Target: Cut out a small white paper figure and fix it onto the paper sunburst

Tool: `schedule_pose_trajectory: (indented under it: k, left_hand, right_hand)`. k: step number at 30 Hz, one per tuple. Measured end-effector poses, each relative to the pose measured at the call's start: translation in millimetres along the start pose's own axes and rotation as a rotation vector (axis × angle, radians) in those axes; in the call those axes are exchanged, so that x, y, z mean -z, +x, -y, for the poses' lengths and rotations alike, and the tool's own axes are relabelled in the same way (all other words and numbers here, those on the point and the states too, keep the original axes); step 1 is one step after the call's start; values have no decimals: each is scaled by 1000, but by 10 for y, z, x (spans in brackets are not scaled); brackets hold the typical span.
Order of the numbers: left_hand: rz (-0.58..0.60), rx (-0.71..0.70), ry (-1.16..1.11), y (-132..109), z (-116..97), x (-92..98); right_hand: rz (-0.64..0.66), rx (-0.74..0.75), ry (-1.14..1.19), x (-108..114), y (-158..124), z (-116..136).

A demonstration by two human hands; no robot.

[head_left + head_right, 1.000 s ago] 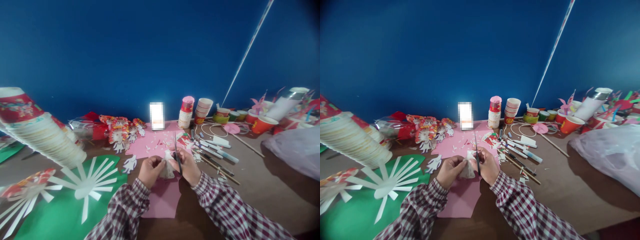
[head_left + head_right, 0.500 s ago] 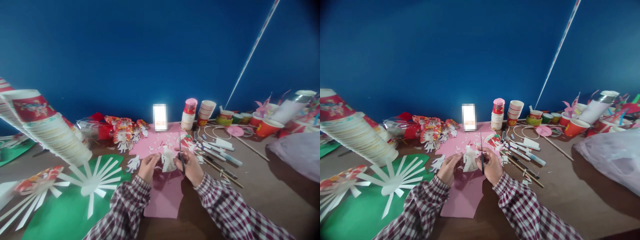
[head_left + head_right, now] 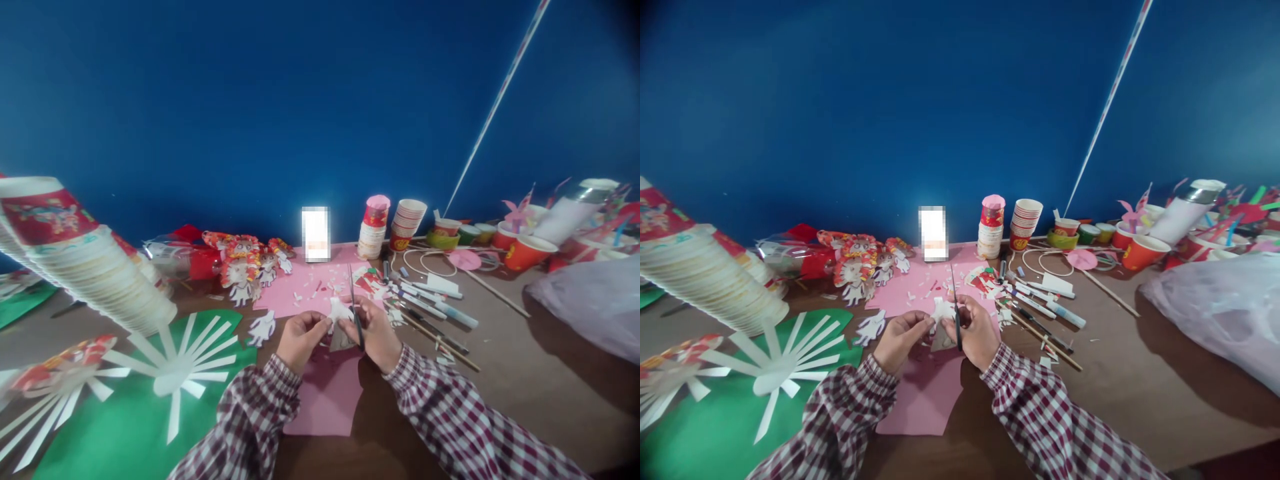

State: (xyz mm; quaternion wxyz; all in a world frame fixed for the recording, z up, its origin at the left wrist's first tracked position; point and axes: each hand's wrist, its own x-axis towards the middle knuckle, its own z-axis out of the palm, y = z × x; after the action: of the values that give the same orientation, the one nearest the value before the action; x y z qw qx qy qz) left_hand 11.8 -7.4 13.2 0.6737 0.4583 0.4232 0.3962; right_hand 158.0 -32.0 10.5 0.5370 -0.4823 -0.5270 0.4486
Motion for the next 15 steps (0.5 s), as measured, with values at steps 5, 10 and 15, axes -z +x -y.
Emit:
schedule_pose_trajectory:
  k: [5, 10, 15]
  left_hand:
    - [29, 6, -12, -4, 32, 11]
    - [59, 14, -76, -2, 36, 11]
    - [64, -13, -77, -5, 15, 2]
  right_hand:
    - [5, 9, -25, 1, -5, 21]
    - [-9, 77, -67, -5, -7, 6]
    - [-30, 121, -102, -3, -20, -28]
